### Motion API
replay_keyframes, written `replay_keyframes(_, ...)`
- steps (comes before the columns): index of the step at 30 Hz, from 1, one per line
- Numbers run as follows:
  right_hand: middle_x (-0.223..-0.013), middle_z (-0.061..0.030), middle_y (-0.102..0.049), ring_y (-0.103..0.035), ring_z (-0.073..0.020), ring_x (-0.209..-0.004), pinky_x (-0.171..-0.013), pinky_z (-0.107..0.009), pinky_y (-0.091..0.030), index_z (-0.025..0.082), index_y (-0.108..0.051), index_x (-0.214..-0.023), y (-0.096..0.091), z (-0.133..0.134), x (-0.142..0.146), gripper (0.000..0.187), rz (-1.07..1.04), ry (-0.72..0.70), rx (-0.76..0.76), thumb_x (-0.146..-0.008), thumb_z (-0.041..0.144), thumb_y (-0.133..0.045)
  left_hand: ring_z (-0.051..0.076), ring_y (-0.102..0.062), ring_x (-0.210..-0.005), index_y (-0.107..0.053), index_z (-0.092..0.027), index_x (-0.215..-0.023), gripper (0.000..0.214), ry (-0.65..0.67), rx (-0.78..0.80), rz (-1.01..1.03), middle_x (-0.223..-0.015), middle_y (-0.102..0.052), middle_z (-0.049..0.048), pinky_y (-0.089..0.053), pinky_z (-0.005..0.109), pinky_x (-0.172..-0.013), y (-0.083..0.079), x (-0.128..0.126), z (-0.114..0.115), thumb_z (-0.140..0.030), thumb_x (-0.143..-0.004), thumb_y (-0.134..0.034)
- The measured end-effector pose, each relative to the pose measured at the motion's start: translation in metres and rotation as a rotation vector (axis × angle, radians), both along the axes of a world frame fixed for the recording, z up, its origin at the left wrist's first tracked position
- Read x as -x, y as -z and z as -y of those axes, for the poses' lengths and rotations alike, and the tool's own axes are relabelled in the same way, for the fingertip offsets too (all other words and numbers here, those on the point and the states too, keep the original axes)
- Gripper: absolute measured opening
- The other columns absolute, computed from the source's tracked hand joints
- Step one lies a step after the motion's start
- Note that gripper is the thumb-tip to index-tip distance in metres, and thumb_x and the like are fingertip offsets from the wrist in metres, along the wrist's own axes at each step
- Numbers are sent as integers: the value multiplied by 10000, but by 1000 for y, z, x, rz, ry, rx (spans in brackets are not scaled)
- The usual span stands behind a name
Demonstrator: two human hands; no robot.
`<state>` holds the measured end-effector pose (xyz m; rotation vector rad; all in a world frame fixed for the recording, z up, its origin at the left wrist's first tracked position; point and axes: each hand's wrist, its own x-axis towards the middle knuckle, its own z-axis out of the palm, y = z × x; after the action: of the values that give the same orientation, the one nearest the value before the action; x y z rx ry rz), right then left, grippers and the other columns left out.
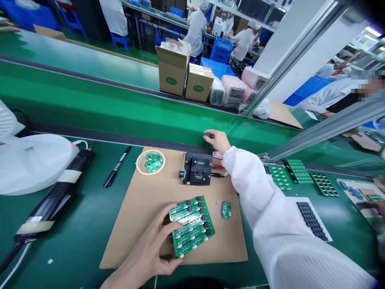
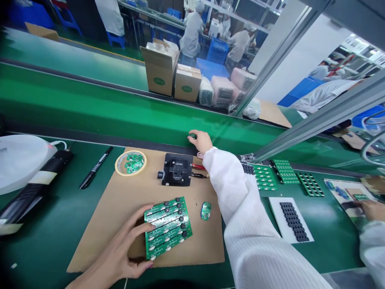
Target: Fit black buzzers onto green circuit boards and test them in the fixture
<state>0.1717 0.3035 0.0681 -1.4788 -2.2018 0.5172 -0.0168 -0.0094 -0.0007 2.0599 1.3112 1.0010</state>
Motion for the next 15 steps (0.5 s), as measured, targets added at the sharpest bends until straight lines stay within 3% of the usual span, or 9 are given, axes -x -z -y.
replay_keyframes(4, -1146, -80, -664, -640, -193, -1002, -902, -331, -502, 199, -562, -1209, -14, 85, -40, 307, -215, -9, -118, -913, 279, -553, 347, -472, -1308, -437, -275, -1231, 694, 14, -7, -37, -1472, -368, 137, -526, 430, -953, -3, 8, -3, -138, -599, -690)
replay_keyframes(6, -1192, -85, -643, -609, -223, -1107, -968, -390, -478, 226, -553, -1179, -6, 139, -57, 279, -286, -20, -192, -903, 270, -566, 340, -477, -1303, -441, -276, -1238, 661, 19, -43, -48, -1467, -382, 129, -529, 425, -951, -4, 14, -6, -184, -630, -685)
replay_keyframes(9, -1224, -89, -643, -585, -246, -1171, -1004, -468, -465, 252, -556, -1179, 18, 203, -69, 331, -130, -159, -123, -859, 171, -580, 336, -515, -1268, -466, -294, -1231, 618, 23, -88, -91, -1439, -442, 105, -547, 414, -923, -6, 23, -12, -253, -655, -689)
replay_keyframes(12, -1295, -75, -623, -516, -245, -1280, -1080, -535, -389, 260, -544, -1258, 32, 224, -76, 443, 6, -257, -72, -843, 105, -534, 331, -558, -1229, -484, -320, -1206, 584, 34, -75, -136, -1417, -483, 85, -564, 401, -895, -12, 27, -18, -264, -665, -698)
replay_keyframes(15, -1317, -70, -609, -506, -242, -1288, -1075, -508, -395, 268, -558, -1262, 26, 207, -95, 372, -14, -188, -108, -896, 202, -535, 336, -567, -1220, -484, -337, -1207, 584, 15, -31, -111, -1424, -477, 78, -574, 401, -877, -17, 25, -21, -237, -671, -692)
